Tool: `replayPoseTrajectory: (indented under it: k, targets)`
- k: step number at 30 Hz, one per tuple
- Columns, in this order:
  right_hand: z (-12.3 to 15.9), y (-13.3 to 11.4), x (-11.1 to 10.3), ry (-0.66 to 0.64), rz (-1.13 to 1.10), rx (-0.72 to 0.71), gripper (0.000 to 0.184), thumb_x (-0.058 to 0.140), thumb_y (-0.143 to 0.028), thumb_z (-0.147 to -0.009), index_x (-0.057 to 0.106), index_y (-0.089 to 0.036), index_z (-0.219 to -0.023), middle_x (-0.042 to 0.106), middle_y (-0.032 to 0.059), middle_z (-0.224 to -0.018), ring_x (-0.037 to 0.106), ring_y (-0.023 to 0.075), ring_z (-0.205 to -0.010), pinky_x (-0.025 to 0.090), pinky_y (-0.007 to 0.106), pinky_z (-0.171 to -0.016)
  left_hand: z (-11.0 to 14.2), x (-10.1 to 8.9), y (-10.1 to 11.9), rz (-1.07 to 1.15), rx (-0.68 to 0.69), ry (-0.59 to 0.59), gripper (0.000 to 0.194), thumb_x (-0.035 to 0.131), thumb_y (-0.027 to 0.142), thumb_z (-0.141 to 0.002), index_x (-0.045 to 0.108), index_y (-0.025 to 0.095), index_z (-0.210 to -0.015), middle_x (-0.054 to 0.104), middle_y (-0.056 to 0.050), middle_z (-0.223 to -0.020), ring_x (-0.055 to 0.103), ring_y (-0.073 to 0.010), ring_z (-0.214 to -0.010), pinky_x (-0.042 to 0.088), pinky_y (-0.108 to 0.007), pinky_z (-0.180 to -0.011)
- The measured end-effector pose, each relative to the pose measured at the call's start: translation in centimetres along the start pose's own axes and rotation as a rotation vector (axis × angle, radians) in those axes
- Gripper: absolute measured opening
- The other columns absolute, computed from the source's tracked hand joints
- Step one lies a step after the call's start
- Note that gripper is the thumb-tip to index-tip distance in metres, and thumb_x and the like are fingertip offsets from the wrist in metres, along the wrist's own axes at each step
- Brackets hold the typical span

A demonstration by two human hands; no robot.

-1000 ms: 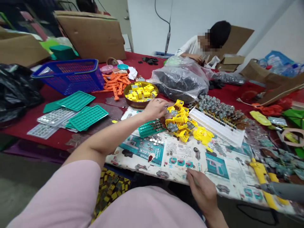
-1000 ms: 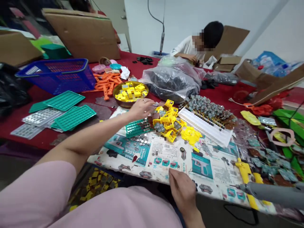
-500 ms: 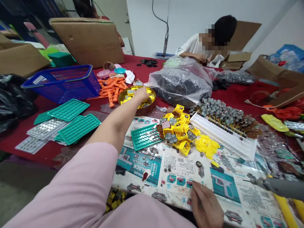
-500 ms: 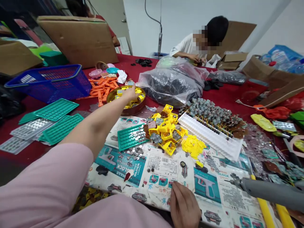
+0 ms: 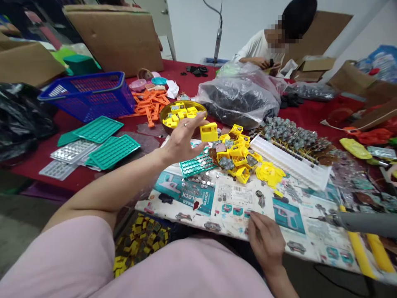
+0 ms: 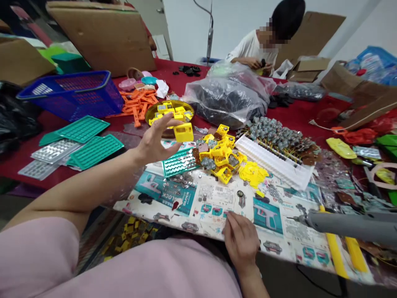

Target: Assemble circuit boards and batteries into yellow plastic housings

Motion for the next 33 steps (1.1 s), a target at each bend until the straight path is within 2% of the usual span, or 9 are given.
replayPoseTrajectory:
  k: [2, 5, 8, 11, 18, 23, 28, 33]
  targets:
    - [0.0, -0.1, -0.1, 0.009, 0.018, -0.004, 0.025, 0.072, -0.004, -0.081, 0.068, -0.013, -0.104, 0.075, 0.0084, -0.093, 0.069, 0.0178, -0.085, 0.055, 0.032, -0.082, 1.3, -0.3, 2.4, 0.162, -0.047, 0.017, 0.09, 0.068, 0.032, -0.085, 0.016, 0.026, -0.158, 0.068, -0.01, -0.126, 0.066, -0.0233, -0.113, 0.052, -0.041, -0.1]
    - [-0.1, -0.1, -0.1, 0.003, 0.031, -0.015, 0.026, 0.072, -0.005, -0.081, 0.067, -0.014, -0.104, 0.075, 0.0078, -0.093, 0.069, 0.0178, -0.085, 0.056, 0.032, -0.082, 3.0, -0.3, 4.9, 0.38, -0.133, 0.008, 0.092, 0.071, 0.034, -0.085, 0.015, 0.028, -0.158, 0.068, -0.01, -0.124, 0.068, -0.0224, -0.112, 0.055, -0.037, -0.098]
    - [0.0, 0.0, -0.1, -0.013, 0.014, -0.021, 0.025, 0.071, -0.006, -0.082, 0.067, -0.015, -0.105, 0.075, 0.0073, -0.093, 0.07, 0.0176, -0.086, 0.056, 0.032, -0.082, 4.5, 0.0, 6.4, 0.482, -0.159, 0.015, 0.091, 0.072, 0.032, -0.085, 0.018, 0.031, -0.158, 0.067, -0.01, -0.127, 0.066, -0.0236, -0.117, 0.053, -0.039, -0.102]
    - [0.1, 0.1, -0.2, -0.011, -0.004, -0.016, 0.025, 0.07, -0.007, -0.082, 0.067, -0.016, -0.105, 0.075, 0.0066, -0.093, 0.07, 0.0169, -0.085, 0.056, 0.031, -0.082, 5.4, 0.3, 7.3, 0.514, -0.13, 0.028, 0.09, 0.072, 0.027, -0.085, 0.018, 0.034, -0.157, 0.063, -0.01, -0.135, 0.065, -0.0238, -0.121, 0.053, -0.04, -0.103]
    - [0.3, 0.2, -0.2, -0.009, -0.016, -0.003, 0.026, 0.068, -0.009, -0.084, 0.066, -0.019, -0.107, 0.076, 0.0057, -0.093, 0.071, 0.0164, -0.086, 0.056, 0.031, -0.083, 6.0, 0.7, 8.3, 0.519, -0.091, 0.018, 0.095, 0.073, 0.019, -0.082, 0.018, 0.033, -0.158, 0.06, -0.011, -0.139, 0.062, -0.0249, -0.126, 0.051, -0.039, -0.107]
    - [0.1, 0.1, -0.3, -0.009, -0.012, -0.006, 0.025, 0.068, -0.008, -0.083, 0.066, -0.018, -0.106, 0.076, 0.0057, -0.091, 0.07, 0.0161, -0.084, 0.055, 0.03, -0.081, 6.1, 0.8, 8.4, 0.567, -0.117, 0.013, 0.094, 0.074, 0.018, -0.082, 0.02, 0.036, -0.157, 0.057, -0.01, -0.144, 0.061, -0.026, -0.128, 0.049, -0.045, -0.11]
    - [0.0, 0.0, -0.2, -0.011, -0.001, -0.009, 0.025, 0.07, -0.007, -0.082, 0.065, -0.017, -0.104, 0.076, 0.0061, -0.09, 0.07, 0.0165, -0.083, 0.055, 0.03, -0.08, 6.7, 1.4, 8.2, 0.762, -0.248, 0.011, 0.091, 0.076, 0.026, -0.083, 0.023, 0.041, -0.155, 0.061, -0.008, -0.14, 0.059, -0.0261, -0.129, 0.049, -0.046, -0.109]
    - [0.0, 0.0, -0.2, 0.0, 0.006, -0.021, 0.024, 0.069, -0.008, -0.083, 0.065, -0.018, -0.104, 0.076, 0.0053, -0.089, 0.07, 0.0158, -0.082, 0.055, 0.029, -0.079, 7.3, 2.3, 8.4, 0.926, -0.452, 0.013, 0.088, 0.081, 0.024, -0.077, 0.034, 0.035, -0.151, 0.065, -0.007, -0.132, 0.06, -0.0236, -0.127, 0.045, -0.041, -0.112]
Point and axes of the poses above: each hand's wrist, its own z-axis away from the middle knuckle, its own x-axis out of the palm, y = z × x, the point moved 5 cm from there along -z, towards the middle knuckle
